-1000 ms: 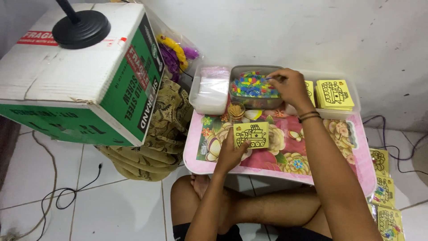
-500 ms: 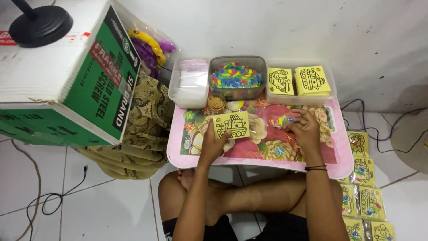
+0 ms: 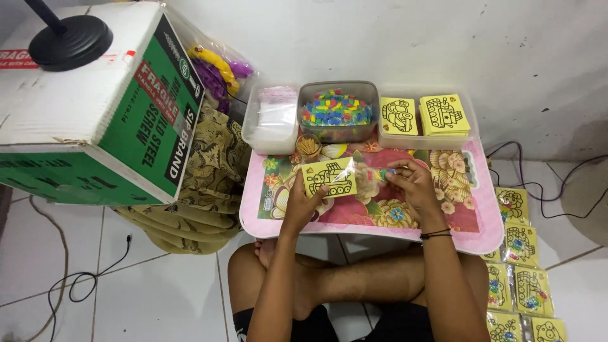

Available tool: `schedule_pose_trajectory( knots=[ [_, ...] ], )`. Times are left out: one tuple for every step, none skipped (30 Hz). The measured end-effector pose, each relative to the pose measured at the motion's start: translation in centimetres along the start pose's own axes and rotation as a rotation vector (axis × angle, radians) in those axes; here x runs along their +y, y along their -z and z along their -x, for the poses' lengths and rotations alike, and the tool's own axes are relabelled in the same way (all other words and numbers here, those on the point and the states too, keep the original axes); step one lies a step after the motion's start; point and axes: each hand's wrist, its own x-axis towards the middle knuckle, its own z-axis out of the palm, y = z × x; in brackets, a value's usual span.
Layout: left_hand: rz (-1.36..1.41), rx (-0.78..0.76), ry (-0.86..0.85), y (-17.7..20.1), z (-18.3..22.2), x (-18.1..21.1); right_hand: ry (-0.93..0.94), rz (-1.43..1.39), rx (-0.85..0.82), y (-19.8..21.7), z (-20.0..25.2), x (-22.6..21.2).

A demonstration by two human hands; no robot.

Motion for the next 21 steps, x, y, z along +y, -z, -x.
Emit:
schedule_pose_trajectory(
  knots=[
    [-0.002,0.0,-0.001,0.0,-0.2,-0.4,0.001,-0.002,-0.001,0.3,-0.1,0.5],
    [0.019,0.01,-0.003,0.0,-0.4,-0.8,0.006,0.01,0.016,0.7,-0.2,1.0],
    [0.039,0.019,-0.006,0.1,-0.6,-1.3,0.01,0.022,0.034,1.0,-0.4,1.5],
    [0.039,0.019,-0.007,0.1,-0.6,-1.2,0.012,0.022,0.033,1.1,-0.5,1.5],
    [0.039,0.016,-0.002,0.2,-0.6,-1.1,0.01,0.069,0.025,1.1,-0.6,1.5],
    [0.038,0.013,0.004,0.2,-0.6,-1.1,0.007,0.116,0.018,1.2,-0.6,1.5],
    [0.037,0.012,0.005,0.3,-0.7,-1.2,0.007,0.115,0.019,1.1,-0.5,1.2],
    [0.029,0.01,0.008,0.3,-0.7,-1.4,-0.014,0.029,0.007,1.0,-0.4,0.9],
    [0.021,0.009,0.011,0.3,-0.7,-1.6,-0.035,-0.058,-0.005,0.9,-0.2,0.6],
    [0.02,0.009,0.011,0.3,-0.7,-1.2,-0.035,-0.058,-0.005,1.1,-0.5,0.9],
    [0.011,-0.002,0.019,0.2,-0.6,-0.8,-0.047,-0.086,-0.023,1.3,-0.7,1.3],
    [0.003,-0.013,0.026,0.1,-0.5,-0.4,-0.057,-0.114,-0.042,1.5,-1.0,1.6],
    [0.003,-0.011,0.025,0.2,-0.4,-0.6,-0.058,-0.114,-0.044,1.0,-0.9,1.4],
    [0.027,-0.045,0.027,0.2,-0.4,-0.8,-0.061,-0.053,-0.064,0.6,-0.7,1.2],
    [0.051,-0.078,0.028,0.2,-0.3,-0.9,-0.065,0.009,-0.085,0.2,-0.5,1.1],
    [0.05,-0.079,0.028,0.2,-0.3,-0.8,-0.064,0.008,-0.084,-0.2,-0.4,0.5],
    [0.047,-0.098,0.017,0.1,-0.4,-0.7,-0.072,0.024,-0.086,-0.6,-0.3,-0.1],
    [0.042,-0.115,0.006,0.2,-0.4,-0.6,-0.079,0.039,-0.089,-1.1,-0.2,-0.7],
    [0.042,-0.114,0.004,0.2,-0.5,-0.8,-0.078,0.038,-0.09,-1.1,-0.9,0.0],
    [0.041,-0.12,0.006,0.3,-0.5,-0.9,-0.072,0.046,-0.098,-1.1,-1.7,0.8],
    [0.04,-0.127,0.009,0.4,-0.5,-1.0,-0.067,0.054,-0.106,-1.1,-2.4,1.5]
  ],
)
